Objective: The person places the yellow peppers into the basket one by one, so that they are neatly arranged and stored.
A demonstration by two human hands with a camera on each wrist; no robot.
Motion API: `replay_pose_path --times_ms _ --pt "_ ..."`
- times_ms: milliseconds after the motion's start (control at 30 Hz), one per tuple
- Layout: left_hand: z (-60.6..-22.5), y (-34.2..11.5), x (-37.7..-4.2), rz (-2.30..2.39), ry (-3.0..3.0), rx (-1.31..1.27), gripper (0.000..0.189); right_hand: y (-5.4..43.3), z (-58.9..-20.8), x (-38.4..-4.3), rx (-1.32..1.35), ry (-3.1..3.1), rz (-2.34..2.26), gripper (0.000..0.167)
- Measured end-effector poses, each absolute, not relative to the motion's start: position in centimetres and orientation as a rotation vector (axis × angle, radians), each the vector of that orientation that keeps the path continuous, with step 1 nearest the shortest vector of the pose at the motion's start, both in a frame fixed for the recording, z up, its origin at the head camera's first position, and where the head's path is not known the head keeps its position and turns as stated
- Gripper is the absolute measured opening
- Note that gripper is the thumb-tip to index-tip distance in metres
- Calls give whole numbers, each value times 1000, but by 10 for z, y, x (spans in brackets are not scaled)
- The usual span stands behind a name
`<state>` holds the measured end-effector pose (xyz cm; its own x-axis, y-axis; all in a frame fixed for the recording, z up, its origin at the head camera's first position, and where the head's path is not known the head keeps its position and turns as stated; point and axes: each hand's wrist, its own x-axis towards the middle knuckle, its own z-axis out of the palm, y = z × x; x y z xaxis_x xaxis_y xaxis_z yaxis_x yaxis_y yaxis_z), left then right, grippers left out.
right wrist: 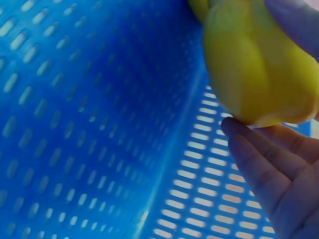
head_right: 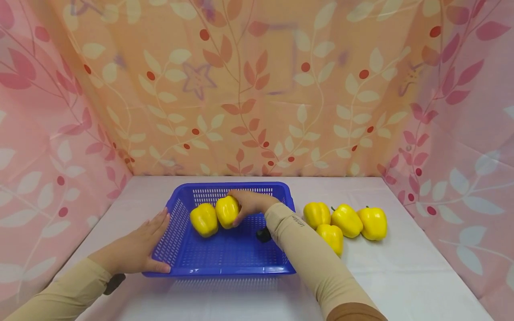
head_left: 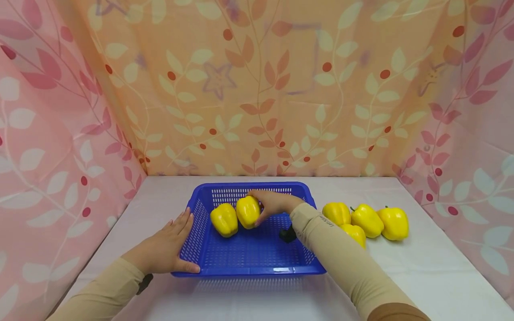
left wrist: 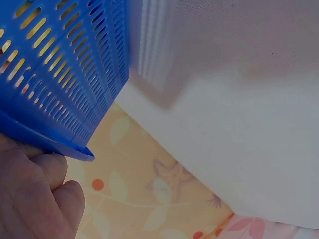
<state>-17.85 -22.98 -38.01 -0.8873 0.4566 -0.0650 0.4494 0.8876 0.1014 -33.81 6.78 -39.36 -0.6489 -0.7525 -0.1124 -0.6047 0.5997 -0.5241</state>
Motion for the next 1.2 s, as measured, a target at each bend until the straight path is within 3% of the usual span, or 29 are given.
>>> replay_pose_path --times_ms 1200 --pt "-379 -230 -179 154 2954 713 127 55 -408 -332 -1010 2537 -462 97"
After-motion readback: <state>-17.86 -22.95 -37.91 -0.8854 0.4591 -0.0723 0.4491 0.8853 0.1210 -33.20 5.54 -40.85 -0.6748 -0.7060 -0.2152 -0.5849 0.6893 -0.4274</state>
